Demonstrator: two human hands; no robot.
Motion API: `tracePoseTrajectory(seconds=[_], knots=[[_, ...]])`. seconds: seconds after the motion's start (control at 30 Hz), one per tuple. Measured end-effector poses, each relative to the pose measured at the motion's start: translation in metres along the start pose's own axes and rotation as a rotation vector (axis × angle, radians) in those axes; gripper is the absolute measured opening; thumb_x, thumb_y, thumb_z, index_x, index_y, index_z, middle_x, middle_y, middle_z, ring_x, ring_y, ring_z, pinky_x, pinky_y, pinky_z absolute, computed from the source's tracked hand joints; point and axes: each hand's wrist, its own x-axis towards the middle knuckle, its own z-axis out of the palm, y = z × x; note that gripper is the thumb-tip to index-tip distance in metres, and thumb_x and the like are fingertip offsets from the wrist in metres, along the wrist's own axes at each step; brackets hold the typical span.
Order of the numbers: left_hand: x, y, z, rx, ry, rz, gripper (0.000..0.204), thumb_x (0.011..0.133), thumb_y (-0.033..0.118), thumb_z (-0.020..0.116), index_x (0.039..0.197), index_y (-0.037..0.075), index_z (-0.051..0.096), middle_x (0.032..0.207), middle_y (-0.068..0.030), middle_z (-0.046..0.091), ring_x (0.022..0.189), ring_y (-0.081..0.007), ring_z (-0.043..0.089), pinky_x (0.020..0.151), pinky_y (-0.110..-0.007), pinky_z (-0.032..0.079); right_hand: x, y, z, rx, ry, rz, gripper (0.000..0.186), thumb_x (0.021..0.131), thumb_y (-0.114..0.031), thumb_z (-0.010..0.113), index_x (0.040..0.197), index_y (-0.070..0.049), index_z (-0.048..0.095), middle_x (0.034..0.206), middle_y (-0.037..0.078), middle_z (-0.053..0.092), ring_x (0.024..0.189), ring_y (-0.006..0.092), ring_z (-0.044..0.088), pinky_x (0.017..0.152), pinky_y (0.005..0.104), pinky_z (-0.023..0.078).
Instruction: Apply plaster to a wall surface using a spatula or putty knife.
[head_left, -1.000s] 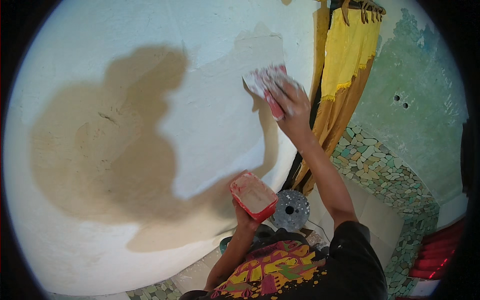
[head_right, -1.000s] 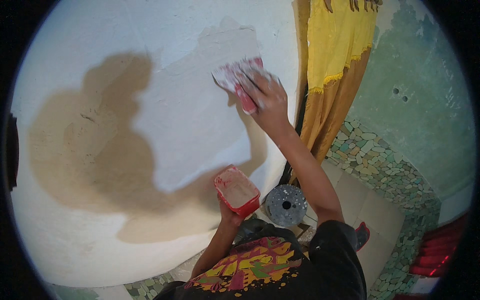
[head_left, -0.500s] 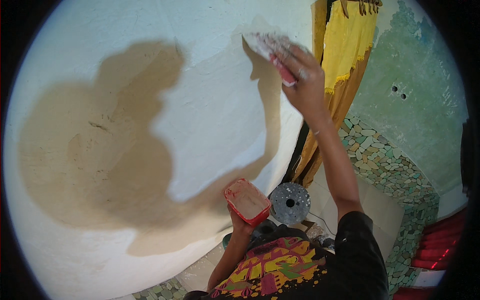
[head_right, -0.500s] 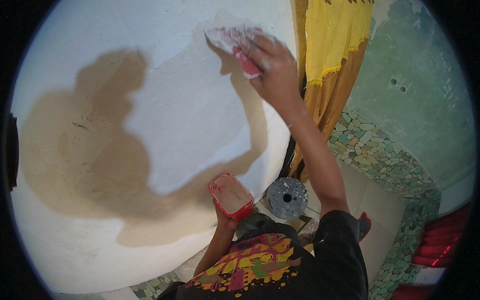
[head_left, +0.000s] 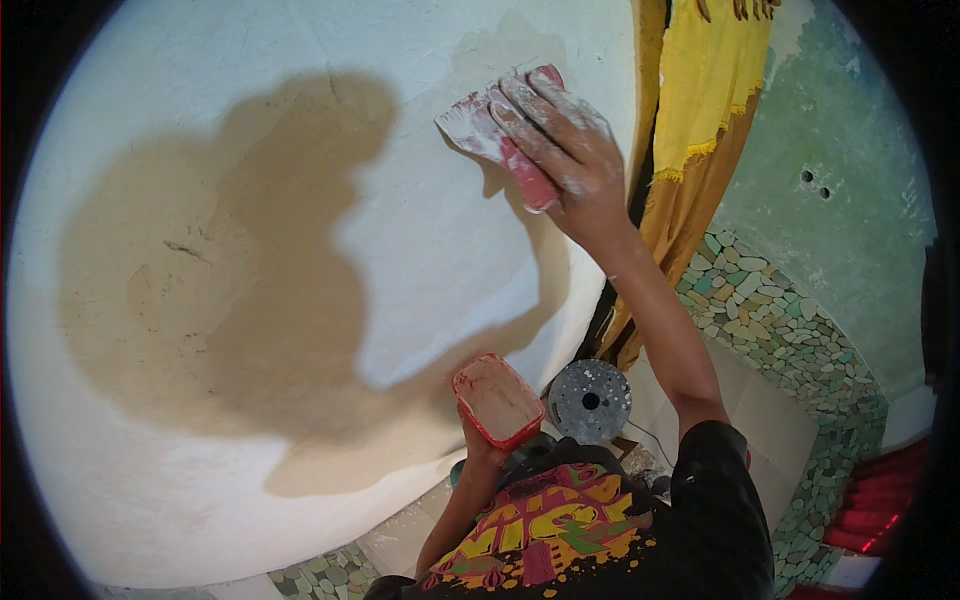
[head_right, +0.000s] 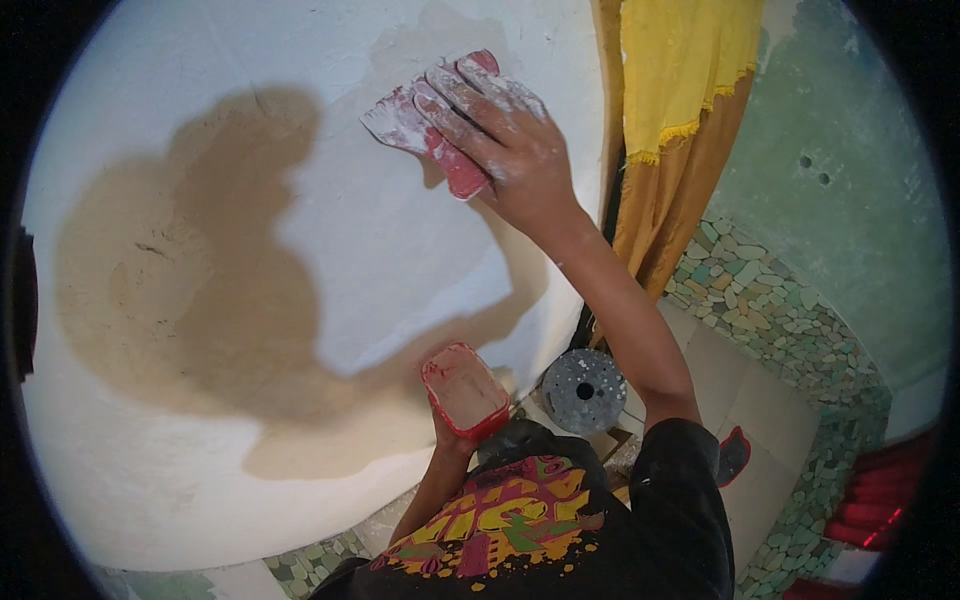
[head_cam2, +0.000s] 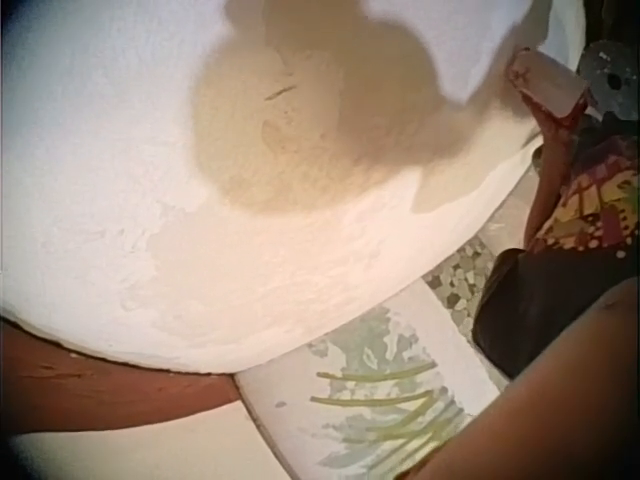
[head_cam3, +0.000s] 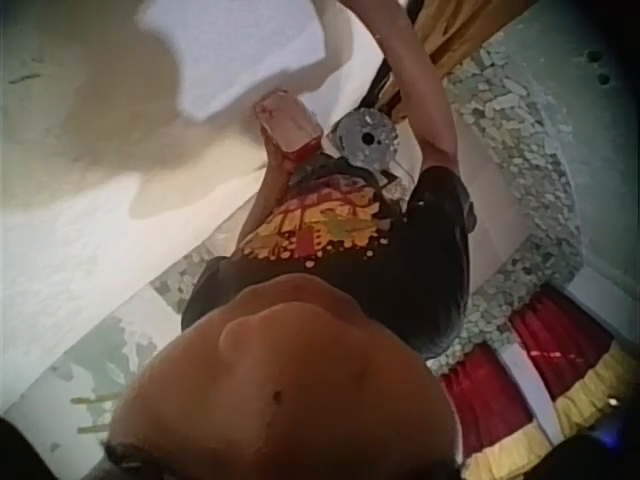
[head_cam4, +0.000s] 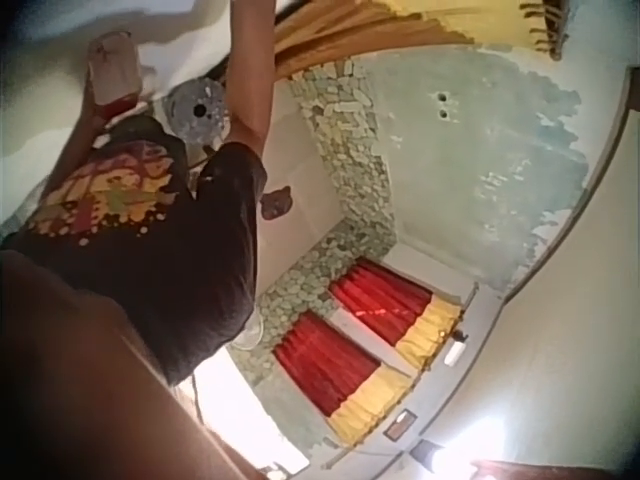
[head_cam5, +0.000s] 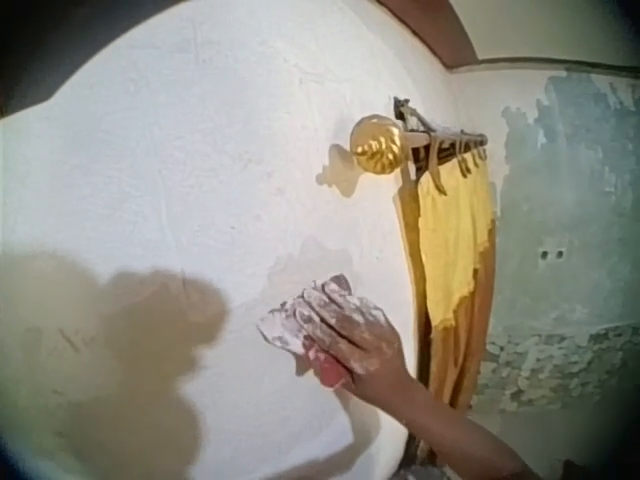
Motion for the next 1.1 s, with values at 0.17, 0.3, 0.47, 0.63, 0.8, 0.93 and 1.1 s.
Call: tracePoseTrajectory(seconds=[0.17, 0.3, 0.47, 0.63, 0.8, 0.93, 1.1], knots=[[0.001, -0.005, 0.007, -0.085, -0.052, 0.001, 0.060, 0.099, 0.060, 0.047, 0.141, 0.017, 0.052, 0.132, -0.0074, 0.062, 0.122, -0.0306, 0.060, 0.101, -0.056, 0.050, -0.059, 0.001, 0.027, 0.054, -0.019, 0.113, 0.056, 0.073, -0.015, 0.077, 0.129, -0.013, 0.068, 0.133, 0.014, 0.064, 0.125, 0.0358, 0.058, 0.105, 0.0487, 0.044], [-0.002, -0.003, -0.003, -0.011, 0.034, 0.040, 0.059, 0.100, 0.058, 0.047, 0.140, 0.016, 0.052, 0.131, -0.0084, 0.062, 0.120, -0.0310, 0.061, 0.100, -0.056, 0.050, -0.090, -0.013, 0.001, 0.045, -0.210, 0.176, 0.048, 0.080, -0.016, 0.075, 0.127, -0.010, 0.068, 0.135, 0.016, 0.063, 0.127, 0.0378, 0.057, 0.106, 0.0505, 0.043], [-0.004, -0.004, -0.001, -0.001, 0.018, 0.035, 0.060, 0.099, 0.059, 0.047, 0.140, 0.015, 0.053, 0.132, -0.0094, 0.062, 0.119, -0.0314, 0.061, 0.100, -0.056, 0.051, -0.045, 0.001, -0.012, 0.138, -0.030, 0.318, 0.042, 0.088, -0.011, 0.065, 0.130, -0.006, 0.065, 0.133, 0.018, 0.063, 0.128, 0.0416, 0.055, 0.106, 0.0497, 0.042], [-0.007, -0.008, 0.000, -0.054, -0.013, -0.036, 0.063, 0.099, 0.061, 0.046, 0.140, 0.014, 0.053, 0.131, -0.0098, 0.063, 0.119, -0.0315, 0.061, 0.100, -0.056, 0.051, -0.007, 0.000, 0.018, 0.082, 0.096, 0.298, 0.056, 0.080, -0.014, 0.071, 0.134, -0.007, 0.062, 0.133, 0.018, 0.063, 0.126, 0.0410, 0.056, 0.103, 0.0504, 0.044], [-0.010, -0.005, 0.010, -0.025, 0.045, -0.051, 0.063, 0.099, 0.061, 0.045, 0.140, 0.014, 0.053, 0.132, -0.0097, 0.063, 0.120, -0.0315, 0.061, 0.101, -0.056, 0.050, -0.039, -0.081, 0.007, 0.010, -0.301, 0.325, 0.076, 0.067, -0.021, 0.080, 0.138, -0.007, 0.059, 0.136, 0.020, 0.059, 0.129, 0.0389, 0.053, 0.101, 0.0515, 0.046], [-0.009, 0.004, -0.010, -0.063, 0.058, -0.027, 0.062, 0.100, 0.060, 0.044, 0.141, 0.014, 0.052, 0.133, -0.0094, 0.063, 0.120, -0.0310, 0.061, 0.102, -0.056, 0.050, -0.030, -0.075, -0.009, 0.319, -0.233, 0.438, 0.059, 0.074, -0.006, 0.068, 0.133, -0.006, 0.063, 0.118, 0.018, 0.069, 0.109, 0.0375, 0.065, 0.093, 0.0453, 0.052], [-0.006, 0.000, -0.011, -0.113, 0.015, -0.057, 0.062, 0.100, 0.059, 0.044, 0.141, 0.014, 0.052, 0.133, -0.0092, 0.062, 0.121, -0.0304, 0.061, 0.102, -0.056, 0.049, 0.005, 0.004, 0.005, 0.134, 0.098, 0.510, 0.035, 0.079, -0.004, 0.061, 0.112, -0.002, 0.070, 0.113, 0.022, 0.069, 0.100, 0.0406, 0.065, 0.088, 0.0460, 0.052]])
